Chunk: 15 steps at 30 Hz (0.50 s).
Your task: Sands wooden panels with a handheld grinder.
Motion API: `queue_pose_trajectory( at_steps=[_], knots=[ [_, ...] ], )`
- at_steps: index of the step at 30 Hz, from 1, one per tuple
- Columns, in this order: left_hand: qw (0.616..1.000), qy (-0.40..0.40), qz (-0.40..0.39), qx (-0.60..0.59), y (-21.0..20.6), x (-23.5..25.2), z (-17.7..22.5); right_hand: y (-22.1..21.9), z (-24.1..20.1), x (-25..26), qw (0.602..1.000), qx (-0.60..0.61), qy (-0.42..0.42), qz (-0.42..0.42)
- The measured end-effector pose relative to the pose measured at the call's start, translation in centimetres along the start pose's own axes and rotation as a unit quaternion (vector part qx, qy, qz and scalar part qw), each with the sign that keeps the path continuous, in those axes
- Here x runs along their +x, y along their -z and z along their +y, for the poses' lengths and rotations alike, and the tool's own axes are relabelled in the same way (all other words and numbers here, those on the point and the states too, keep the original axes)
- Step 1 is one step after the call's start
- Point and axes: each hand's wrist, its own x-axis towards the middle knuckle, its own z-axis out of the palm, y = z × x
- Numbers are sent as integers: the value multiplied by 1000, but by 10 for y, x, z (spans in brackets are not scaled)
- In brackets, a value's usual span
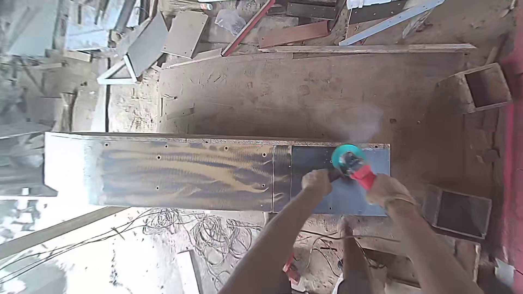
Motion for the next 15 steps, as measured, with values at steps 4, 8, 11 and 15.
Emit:
queue_pose_trajectory(
  at_steps=[4, 8, 11, 15],
  knots=[
    [996, -62, -24, 65, -14, 17, 104, -33, 111, 68, 992, 111, -50, 33],
    [994, -61, -10, 96, -1, -5, 132, -73, 131, 93, 965, 259, -15, 37],
    [992, -27, 19, 123, 26, -35, 80, -99, 70, 85, 940, 333, 67, 29],
    [981, 78, 31, 173, 73, -67, -37, -102, -60, 44, 952, 258, 162, -33]
  ],
)
